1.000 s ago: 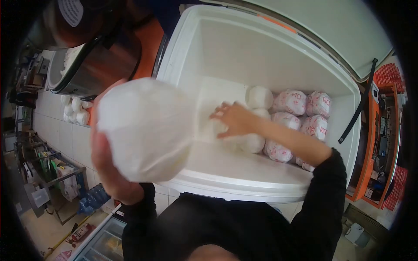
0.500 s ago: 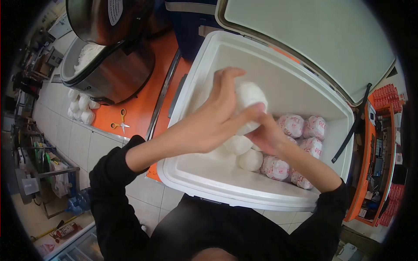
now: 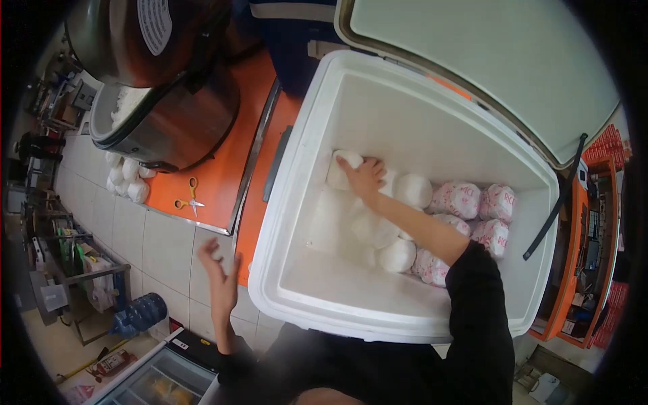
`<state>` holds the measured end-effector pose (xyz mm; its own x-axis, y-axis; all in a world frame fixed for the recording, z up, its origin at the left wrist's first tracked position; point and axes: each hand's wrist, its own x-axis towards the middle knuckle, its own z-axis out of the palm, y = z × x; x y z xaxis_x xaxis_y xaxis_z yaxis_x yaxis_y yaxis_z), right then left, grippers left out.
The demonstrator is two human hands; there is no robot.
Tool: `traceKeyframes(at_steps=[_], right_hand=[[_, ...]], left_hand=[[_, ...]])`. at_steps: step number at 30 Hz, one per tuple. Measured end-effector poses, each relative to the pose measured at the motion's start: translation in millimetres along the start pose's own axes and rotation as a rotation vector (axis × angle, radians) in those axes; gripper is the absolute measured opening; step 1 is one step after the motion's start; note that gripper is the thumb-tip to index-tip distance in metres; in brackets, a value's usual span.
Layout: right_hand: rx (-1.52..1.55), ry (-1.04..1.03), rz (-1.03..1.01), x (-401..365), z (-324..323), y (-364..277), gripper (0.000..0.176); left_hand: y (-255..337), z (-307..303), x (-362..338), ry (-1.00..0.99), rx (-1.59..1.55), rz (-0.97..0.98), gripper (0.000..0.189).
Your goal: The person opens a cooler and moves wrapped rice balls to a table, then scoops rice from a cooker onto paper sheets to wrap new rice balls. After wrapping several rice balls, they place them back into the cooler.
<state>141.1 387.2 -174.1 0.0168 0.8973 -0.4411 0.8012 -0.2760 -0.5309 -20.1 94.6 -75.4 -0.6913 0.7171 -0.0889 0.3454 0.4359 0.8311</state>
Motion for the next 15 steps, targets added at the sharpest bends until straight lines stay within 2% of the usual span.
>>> traceKeyframes(at_steps=[2, 3, 5, 6, 8, 9, 10, 12, 15], right_hand=[[-0.038, -0.015, 0.005, 10, 3, 6, 0.095], [-0.057, -0.023, 0.01, 9, 4, 13, 0.097], [-0.056, -0.015, -0.075, -20, -17, 16, 0.092], [-0.053, -0.01, -0.122, -37, -31, 13, 0.089], [-0.524, -0.167, -0.503, -79, -63, 30, 0.083], [-0.763, -0.246, -0.693, -91, -73, 39, 0.08], [-0.847, -0.252, -0.771, -89, -72, 49, 0.077], [-1.013, -0.264, -0.932, -84, -64, 69, 0.073], [-1.12, -0.457, -0.786, -74, -58, 50, 0.067]], left_hand=[[-97, 11, -21, -0.238, 0.332, 0.1, 0.073], [-146, 22, -33, -0.289, 0.328, -0.031, 0.078], [-203, 40, -58, -0.349, 0.328, -0.089, 0.085], [-218, 46, -66, -0.354, 0.327, -0.011, 0.086], [-216, 50, -70, -0.334, 0.203, 0.023, 0.087], [-199, 53, -63, -0.313, 0.079, -0.025, 0.087], [-190, 56, -61, -0.29, -0.046, -0.075, 0.086], [-194, 58, -59, -0.319, 0.13, -0.007, 0.085], [-227, 56, -50, -0.36, 0.231, 0.0, 0.082]])
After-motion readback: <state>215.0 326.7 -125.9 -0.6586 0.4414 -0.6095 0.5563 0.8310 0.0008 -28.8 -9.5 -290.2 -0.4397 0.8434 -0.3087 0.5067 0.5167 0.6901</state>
